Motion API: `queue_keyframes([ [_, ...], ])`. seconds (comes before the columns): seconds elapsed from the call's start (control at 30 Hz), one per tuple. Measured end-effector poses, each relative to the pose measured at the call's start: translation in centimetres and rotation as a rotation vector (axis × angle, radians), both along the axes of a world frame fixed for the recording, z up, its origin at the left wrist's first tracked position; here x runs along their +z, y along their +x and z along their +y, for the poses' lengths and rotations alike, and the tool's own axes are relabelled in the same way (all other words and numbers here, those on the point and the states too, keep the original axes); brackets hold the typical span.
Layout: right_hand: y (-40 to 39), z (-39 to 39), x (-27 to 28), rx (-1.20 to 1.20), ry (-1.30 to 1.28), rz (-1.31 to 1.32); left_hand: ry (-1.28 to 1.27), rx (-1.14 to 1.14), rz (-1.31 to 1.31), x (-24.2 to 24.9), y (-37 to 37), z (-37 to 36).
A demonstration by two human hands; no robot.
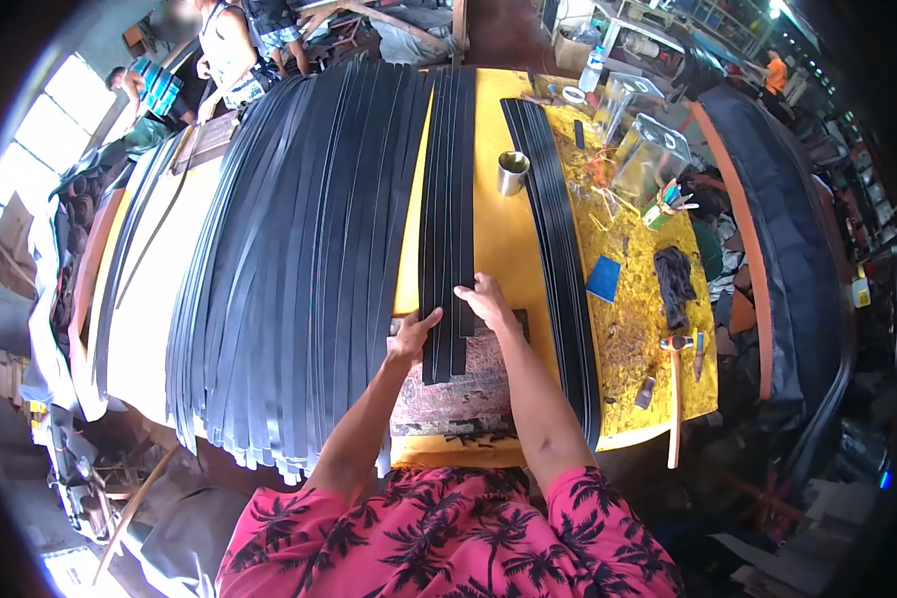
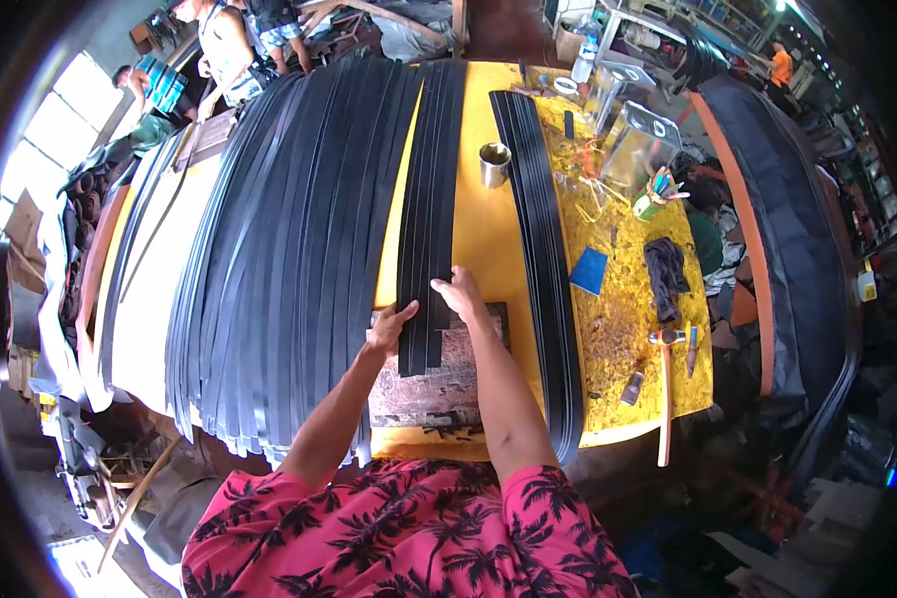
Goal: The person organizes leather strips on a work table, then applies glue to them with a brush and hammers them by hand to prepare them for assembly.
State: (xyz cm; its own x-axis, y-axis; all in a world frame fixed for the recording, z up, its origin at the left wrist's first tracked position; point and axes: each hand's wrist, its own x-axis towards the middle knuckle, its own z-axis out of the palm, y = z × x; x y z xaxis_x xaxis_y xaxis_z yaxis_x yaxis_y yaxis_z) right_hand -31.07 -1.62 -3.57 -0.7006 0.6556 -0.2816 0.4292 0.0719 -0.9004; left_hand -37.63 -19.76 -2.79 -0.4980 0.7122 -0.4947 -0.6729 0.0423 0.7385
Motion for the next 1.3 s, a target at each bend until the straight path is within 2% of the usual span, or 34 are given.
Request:
queue_keyframes([
  [0.07, 1.0, -0.5, -1.0, 0.014, 0.053, -0.091, -0.021, -0.019, 0.033, 0.1, 0.5, -0.6],
  [0.1, 1.6, -0.9, -1.4, -0.022, 0.060, 0.019, -0.020, -0.015, 0.030, -0.2, 0.9, -0.8],
  [0.17, 2.5, -0.6, -1.1, 0.021, 0.012, 0.016, -0.093, -0.037, 0.203, -0.5, 0.9, -0.5],
  [0.23, 3.1, -0.5, 0.8, 0.082, -0.067, -0.017, -0.136, -0.046, 0.225, 0.9, 0.8, 0.0],
  [0.3, 2.4, -0.3, 0.6, 0.022, 0.006, -0.037, -0.239, -0.082, 0.256, 2.1, 0.6, 0.2],
  [0.43, 1.2, -0.5, -0.3, -0.066, 0.120, -0.072, -0.228, 0.078, 0.180, -3.3, -1.2, -0.1],
  [0.5, 1.5, -0.6, 0.3, -0.067, 0.095, -0.086, -0.234, 0.082, 0.451, -3.7, -1.6, -0.9],
  [0.53, 1.6, -0.6, 0.7, -0.064, 0.070, -0.099, -0.233, 0.082, 0.451, -3.8, -2.0, -1.3],
  [0.6, 1.7, 0.1, -1.2, -0.040, -0.026, -0.086, -0.252, -0.018, 0.191, -0.3, -2.3, -1.9],
  [0.67, 1.7, -0.1, -1.1, -0.014, -0.123, -0.072, -0.321, -0.011, 0.116, 3.5, -2.8, -1.9],
  [0.73, 2.2, -0.6, 1.3, -0.075, -0.064, -0.123, -0.565, -0.163, 0.393, 6.6, -3.1, -1.7],
  [0.77, 2.3, -0.2, 0.7, -0.074, -0.065, -0.125, -0.673, -0.202, 0.502, 5.3, -3.9, -1.7],
  [0.8, 2.5, 0.5, -0.7, -0.052, -0.072, -0.144, -0.675, -0.202, 0.497, 2.4, -4.5, -1.8],
  [0.87, 2.7, 1.1, -0.9, -0.031, -0.081, -0.163, -0.611, -0.182, 0.669, -2.7, -5.5, -1.9],
  [0.93, 3.5, 1.1, 1.9, 0.033, -0.132, -0.238, -0.655, -0.178, 0.674, -0.5, -4.7, -1.5],
  [1.03, 4.3, 1.3, 3.2, 0.065, -0.051, -0.275, -0.787, -0.318, 0.876, 0.3, -4.2, -1.3],
  [1.07, 4.6, 1.6, 2.9, 0.087, -0.013, -0.299, -0.787, -0.319, 0.873, 0.7, -3.6, -1.4],
  [1.13, 5.0, 2.3, 2.2, 0.128, 0.041, -0.314, -0.903, -0.297, 1.214, 1.7, -2.5, -1.9],
  [1.17, 5.4, 2.6, 1.8, 0.170, 0.097, -0.331, -0.914, -0.375, 1.195, 3.8, -2.1, -2.2],
  [1.2, 5.7, 2.6, 2.1, 0.166, 0.097, -0.334, -0.910, -0.380, 1.194, 4.3, -1.6, -2.5],
  [1.27, 6.3, 2.5, 2.9, 0.225, 0.227, -0.450, -0.852, -0.205, 1.525, 4.8, 0.0, -3.5],
  [1.3, 6.6, 2.0, 3.5, 0.220, 0.224, -0.454, -0.765, -0.275, 1.602, 4.7, 0.5, -4.0],
])
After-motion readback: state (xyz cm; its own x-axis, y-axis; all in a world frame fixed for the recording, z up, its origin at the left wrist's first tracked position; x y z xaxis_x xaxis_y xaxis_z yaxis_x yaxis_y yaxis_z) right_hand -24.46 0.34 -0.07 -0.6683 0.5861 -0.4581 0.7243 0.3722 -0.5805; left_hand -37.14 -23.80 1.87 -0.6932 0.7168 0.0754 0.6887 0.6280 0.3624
